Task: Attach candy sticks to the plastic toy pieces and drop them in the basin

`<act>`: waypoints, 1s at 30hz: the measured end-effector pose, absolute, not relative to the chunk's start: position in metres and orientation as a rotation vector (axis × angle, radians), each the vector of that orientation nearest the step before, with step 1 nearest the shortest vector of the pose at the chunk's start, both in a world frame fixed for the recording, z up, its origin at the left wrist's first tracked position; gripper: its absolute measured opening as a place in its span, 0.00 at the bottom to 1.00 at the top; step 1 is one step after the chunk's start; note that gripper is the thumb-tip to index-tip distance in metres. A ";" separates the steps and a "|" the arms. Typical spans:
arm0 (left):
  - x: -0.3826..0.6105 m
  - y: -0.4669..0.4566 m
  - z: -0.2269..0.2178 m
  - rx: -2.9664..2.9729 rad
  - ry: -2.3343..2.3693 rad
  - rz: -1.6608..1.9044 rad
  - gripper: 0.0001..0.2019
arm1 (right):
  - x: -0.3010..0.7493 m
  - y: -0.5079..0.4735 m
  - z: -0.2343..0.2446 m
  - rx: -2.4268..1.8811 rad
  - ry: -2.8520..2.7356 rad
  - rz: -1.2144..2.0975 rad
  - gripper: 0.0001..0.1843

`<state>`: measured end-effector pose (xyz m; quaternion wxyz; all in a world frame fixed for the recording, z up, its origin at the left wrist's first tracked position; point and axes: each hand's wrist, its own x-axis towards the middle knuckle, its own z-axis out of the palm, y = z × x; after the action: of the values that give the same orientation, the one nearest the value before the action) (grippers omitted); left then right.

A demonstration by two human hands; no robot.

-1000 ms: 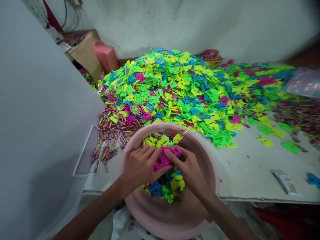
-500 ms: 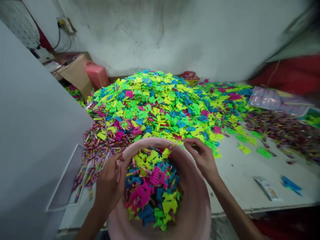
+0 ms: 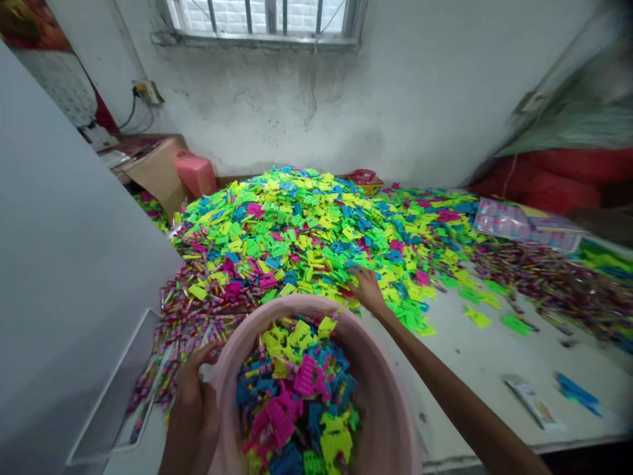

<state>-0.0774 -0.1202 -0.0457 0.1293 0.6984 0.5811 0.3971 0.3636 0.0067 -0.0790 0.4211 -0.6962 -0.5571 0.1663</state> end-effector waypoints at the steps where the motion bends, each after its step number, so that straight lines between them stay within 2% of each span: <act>1: -0.075 -0.120 -0.043 2.002 1.678 1.170 0.21 | 0.363 0.011 -0.079 -1.744 -1.397 0.425 0.15; 6: -0.056 -0.121 -0.033 1.631 1.417 1.482 0.24 | 0.361 0.020 -0.075 -1.704 -1.305 0.504 0.15; 10: -0.045 -0.121 -0.029 1.485 1.313 1.424 0.08 | 0.359 0.013 -0.063 -1.622 -1.103 0.579 0.16; 16: -0.025 -0.122 -0.015 1.377 1.382 1.485 0.13 | 0.339 -0.020 -0.035 -1.398 -0.946 0.883 0.22; 20: -0.012 -0.119 -0.013 1.287 1.320 1.340 0.15 | 0.313 -0.036 -0.028 -1.334 -1.057 1.055 0.20; 26: -0.008 -0.119 -0.017 1.316 1.302 1.228 0.15 | 0.294 -0.030 -0.024 -1.370 -1.409 0.949 0.16; 30: -0.013 -0.123 -0.016 1.302 1.349 1.226 0.15 | 0.279 -0.030 -0.013 -1.309 -1.715 0.808 0.21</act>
<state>-0.0130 -0.1229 -0.0163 0.4355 0.5233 0.5422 0.4926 0.2791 -0.0304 -0.0127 0.4068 -0.5190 -0.6801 0.3205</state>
